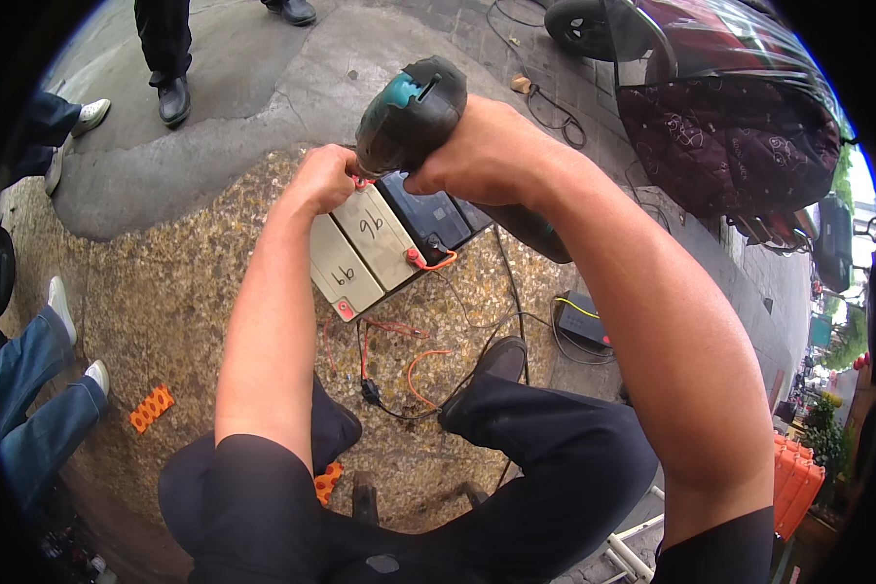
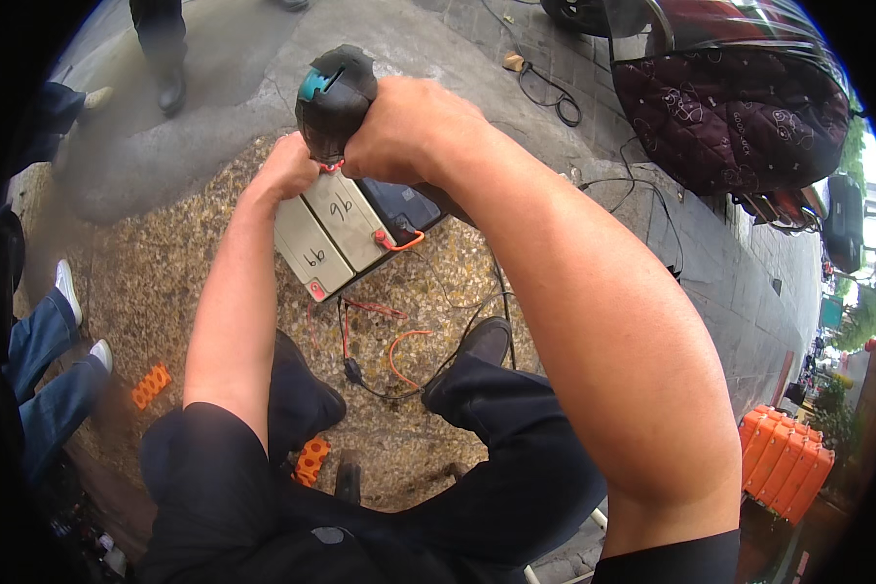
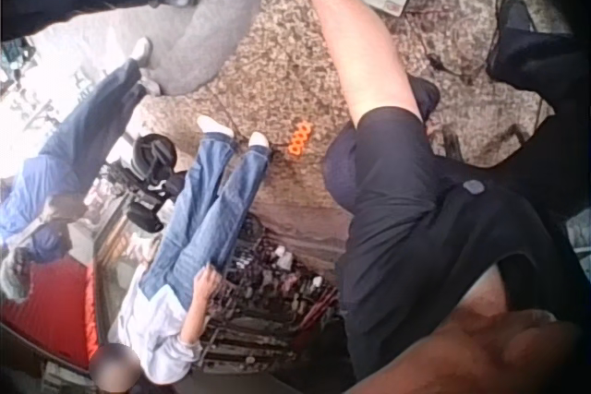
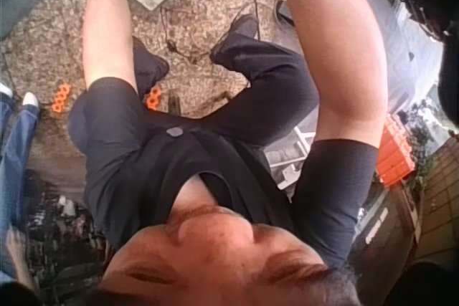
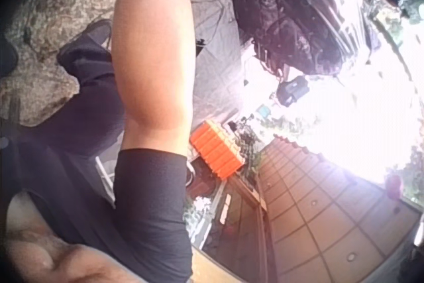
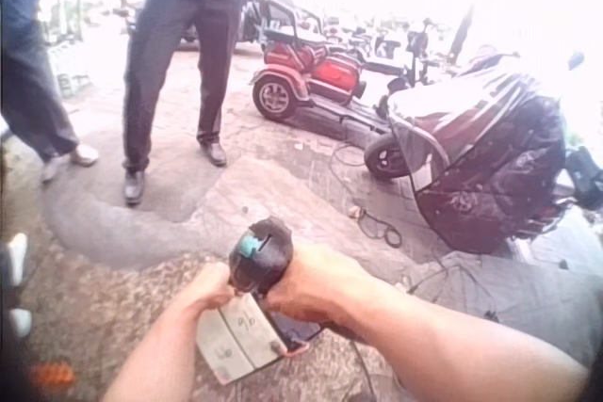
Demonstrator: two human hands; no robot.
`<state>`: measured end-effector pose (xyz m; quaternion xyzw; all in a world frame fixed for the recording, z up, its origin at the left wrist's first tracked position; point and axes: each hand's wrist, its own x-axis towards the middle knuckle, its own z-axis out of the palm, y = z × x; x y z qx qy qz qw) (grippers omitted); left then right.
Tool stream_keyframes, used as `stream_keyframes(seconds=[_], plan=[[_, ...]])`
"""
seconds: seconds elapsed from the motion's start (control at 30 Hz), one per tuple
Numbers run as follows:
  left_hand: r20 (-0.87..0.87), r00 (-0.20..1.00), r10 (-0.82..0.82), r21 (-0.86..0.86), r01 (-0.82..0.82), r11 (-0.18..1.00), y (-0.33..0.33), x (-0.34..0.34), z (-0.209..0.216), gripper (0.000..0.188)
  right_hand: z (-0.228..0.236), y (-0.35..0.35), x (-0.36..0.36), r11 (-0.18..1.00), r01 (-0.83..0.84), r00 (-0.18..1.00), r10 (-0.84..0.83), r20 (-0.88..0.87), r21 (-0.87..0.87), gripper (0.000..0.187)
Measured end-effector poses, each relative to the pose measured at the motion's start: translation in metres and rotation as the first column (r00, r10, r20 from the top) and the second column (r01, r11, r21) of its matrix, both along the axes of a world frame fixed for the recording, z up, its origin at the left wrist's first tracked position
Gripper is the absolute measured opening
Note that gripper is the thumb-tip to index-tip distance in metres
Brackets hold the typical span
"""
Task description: The person uses a power drill to secure wires to a battery pack and then fastens a plastic cover over the assembly. The person works on the ground in an outdoor area with several electric scooters nearby.
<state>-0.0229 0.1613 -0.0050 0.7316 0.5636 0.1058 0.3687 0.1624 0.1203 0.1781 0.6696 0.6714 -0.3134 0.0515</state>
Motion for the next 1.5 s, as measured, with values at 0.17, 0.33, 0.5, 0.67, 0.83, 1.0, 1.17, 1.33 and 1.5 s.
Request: stream_keyframes(seconds=[0.17,0.33,0.5,0.67,0.83,1.0,1.17,1.33,1.5], plan=[[0.018,1.000,-0.010,0.022,0.009,1.000,0.001,0.000,-0.006,0.027,-0.004,0.001,-0.001,1.000,-0.018,1.000,0.018,0.017,0.004,0.046],[-0.005,1.000,-0.004,0.040,0.005,0.999,0.002,0.001,-0.013,0.024,-0.002,0.002,-0.006,0.994,-0.099,0.994,0.101,0.047,-0.042,0.042],[0.042,0.998,0.038,0.108,-0.043,0.993,-0.004,-0.001,-0.016,0.026,0.005,0.019,-0.021,0.979,-0.163,0.972,0.181,0.149,-0.125,0.043],[0.095,0.993,0.074,0.157,-0.088,0.984,-0.012,-0.001,-0.018,0.030,0.012,0.023,-0.024,0.974,-0.201,0.963,0.215,0.161,-0.102,0.042],[0.081,0.987,0.141,0.158,-0.152,0.976,-0.020,0.003,-0.020,0.033,0.022,0.023,-0.022,0.970,-0.184,0.963,0.211,0.171,-0.158,0.044],[0.076,0.985,0.154,0.233,-0.168,0.958,-0.023,0.004,-0.026,0.029,0.024,0.024,-0.025,0.962,-0.233,0.957,0.252,0.141,-0.139,0.042],[0.102,0.976,0.194,0.137,-0.207,0.969,-0.021,0.005,-0.030,0.030,0.022,0.028,-0.030,0.959,-0.244,0.940,0.270,0.207,-0.146,0.036],[0.146,0.973,0.180,0.174,-0.205,0.963,-0.021,0.006,-0.031,0.028,0.020,0.028,-0.034,0.959,-0.255,0.935,0.277,0.223,-0.126,0.033],[0.123,0.980,0.157,0.221,-0.181,0.958,-0.019,0.005,-0.034,0.030,0.016,0.030,-0.034,0.955,-0.275,0.934,0.292,0.208,-0.110,0.032]])
